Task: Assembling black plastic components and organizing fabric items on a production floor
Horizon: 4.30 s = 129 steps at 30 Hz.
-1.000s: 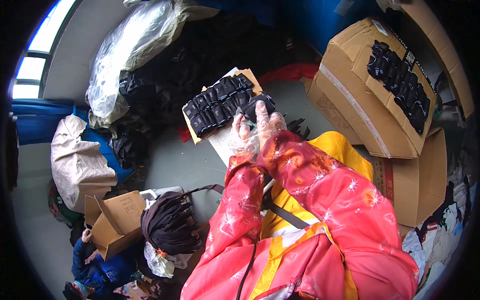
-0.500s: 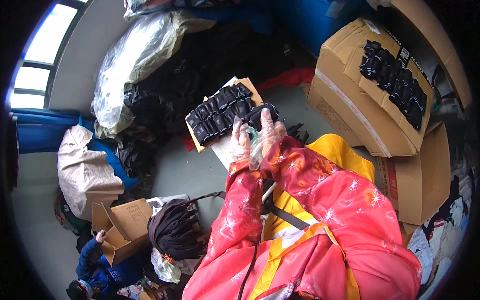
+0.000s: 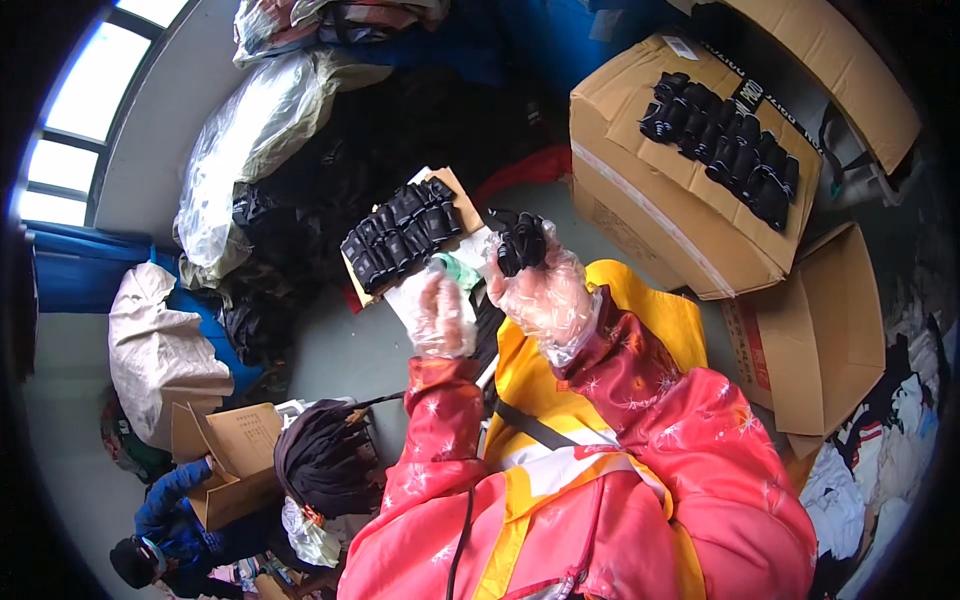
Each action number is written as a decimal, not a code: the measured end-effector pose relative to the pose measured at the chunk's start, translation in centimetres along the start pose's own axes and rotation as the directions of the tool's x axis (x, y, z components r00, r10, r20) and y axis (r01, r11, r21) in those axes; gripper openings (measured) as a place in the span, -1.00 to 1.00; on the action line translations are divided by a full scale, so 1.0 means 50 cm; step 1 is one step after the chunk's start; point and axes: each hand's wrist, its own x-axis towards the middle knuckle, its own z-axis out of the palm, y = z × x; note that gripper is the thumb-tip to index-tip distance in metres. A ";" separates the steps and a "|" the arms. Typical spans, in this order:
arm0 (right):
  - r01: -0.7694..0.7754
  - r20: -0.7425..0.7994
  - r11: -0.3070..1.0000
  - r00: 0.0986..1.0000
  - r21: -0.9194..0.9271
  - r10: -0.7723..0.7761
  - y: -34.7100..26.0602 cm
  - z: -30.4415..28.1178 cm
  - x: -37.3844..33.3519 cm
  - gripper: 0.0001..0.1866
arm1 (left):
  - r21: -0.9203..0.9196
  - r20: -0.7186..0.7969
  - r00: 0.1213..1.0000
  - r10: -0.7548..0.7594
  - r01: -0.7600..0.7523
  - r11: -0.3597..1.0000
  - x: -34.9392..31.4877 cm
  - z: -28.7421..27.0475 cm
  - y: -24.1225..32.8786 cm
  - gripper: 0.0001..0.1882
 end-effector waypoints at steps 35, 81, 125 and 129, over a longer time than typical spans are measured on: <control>0.370 0.263 0.923 0.906 -0.110 -0.332 -0.161 -0.047 -0.200 -0.61 | -0.582 0.521 0.847 -0.109 0.445 0.681 -0.079 0.242 0.270 -0.78; 0.532 0.347 0.192 0.743 -0.825 -0.572 -0.125 -0.031 -0.233 -0.56 | -0.645 0.357 0.922 0.152 0.126 0.754 -0.070 0.167 0.230 -0.63; 0.385 0.673 -0.618 0.658 -0.686 -0.337 -0.090 -0.014 -0.260 -0.61 | -0.609 0.627 0.773 0.095 0.411 0.678 -0.019 0.128 0.256 -0.67; 0.366 0.686 -0.677 0.669 -0.638 -0.285 -0.093 0.004 -0.267 -0.64 | -0.367 0.570 0.670 0.476 -0.311 0.877 -0.004 0.113 0.281 -0.54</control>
